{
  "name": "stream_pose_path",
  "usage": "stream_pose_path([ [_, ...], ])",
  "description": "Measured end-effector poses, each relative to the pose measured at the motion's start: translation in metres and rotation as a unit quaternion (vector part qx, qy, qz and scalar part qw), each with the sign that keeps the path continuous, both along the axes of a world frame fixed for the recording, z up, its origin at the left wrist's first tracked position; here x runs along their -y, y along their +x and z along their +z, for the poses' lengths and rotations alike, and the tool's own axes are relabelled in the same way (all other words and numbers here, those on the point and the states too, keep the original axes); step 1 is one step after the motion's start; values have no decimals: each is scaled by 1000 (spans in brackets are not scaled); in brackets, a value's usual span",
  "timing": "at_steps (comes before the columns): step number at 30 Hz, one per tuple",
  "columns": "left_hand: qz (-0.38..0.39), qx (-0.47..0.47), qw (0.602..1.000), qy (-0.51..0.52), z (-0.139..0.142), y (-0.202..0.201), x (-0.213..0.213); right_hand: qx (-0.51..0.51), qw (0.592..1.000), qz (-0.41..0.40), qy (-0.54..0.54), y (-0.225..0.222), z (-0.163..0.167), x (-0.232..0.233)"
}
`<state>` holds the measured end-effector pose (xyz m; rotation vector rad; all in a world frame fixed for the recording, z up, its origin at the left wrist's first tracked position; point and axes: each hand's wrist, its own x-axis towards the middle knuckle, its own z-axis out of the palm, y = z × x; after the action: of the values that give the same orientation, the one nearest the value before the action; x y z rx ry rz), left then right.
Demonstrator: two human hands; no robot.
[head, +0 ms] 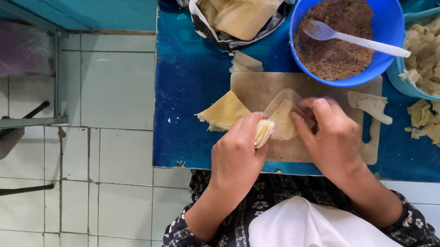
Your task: The person folds thin pastry sheets into triangular parcels on a cutting board, spooning brown filling from a blue bowl onto each sheet with a plastic spoon and folding the wrapper over the filling. Folded parcels accumulate on the board as the person works through a stack of wrappers.
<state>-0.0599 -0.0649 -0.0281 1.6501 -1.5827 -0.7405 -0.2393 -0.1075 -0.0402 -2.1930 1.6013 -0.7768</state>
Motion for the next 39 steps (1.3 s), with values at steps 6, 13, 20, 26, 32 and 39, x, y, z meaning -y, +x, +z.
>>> stream_pose_path([
  [6,28,22,999,-25,6,4,-5,-11,999,16,-27,-12,17,-3],
  [13,20,43,997,-65,6,10,-3,-4,997,72,-18,-40,24,-13],
  [20,-22,82,994,-76,2,-3,3,-52,997,23,56,-41,6,2],
  [26,-22,99,993,-66,-4,-4,6,-129,989,4,67,-43,14,11],
  [32,-37,103,993,-54,-5,-3,8,-136,990,35,-20,-41,40,-2],
  [39,-31,15,998,-44,-2,3,7,-47,990,121,-47,-37,35,-14],
])
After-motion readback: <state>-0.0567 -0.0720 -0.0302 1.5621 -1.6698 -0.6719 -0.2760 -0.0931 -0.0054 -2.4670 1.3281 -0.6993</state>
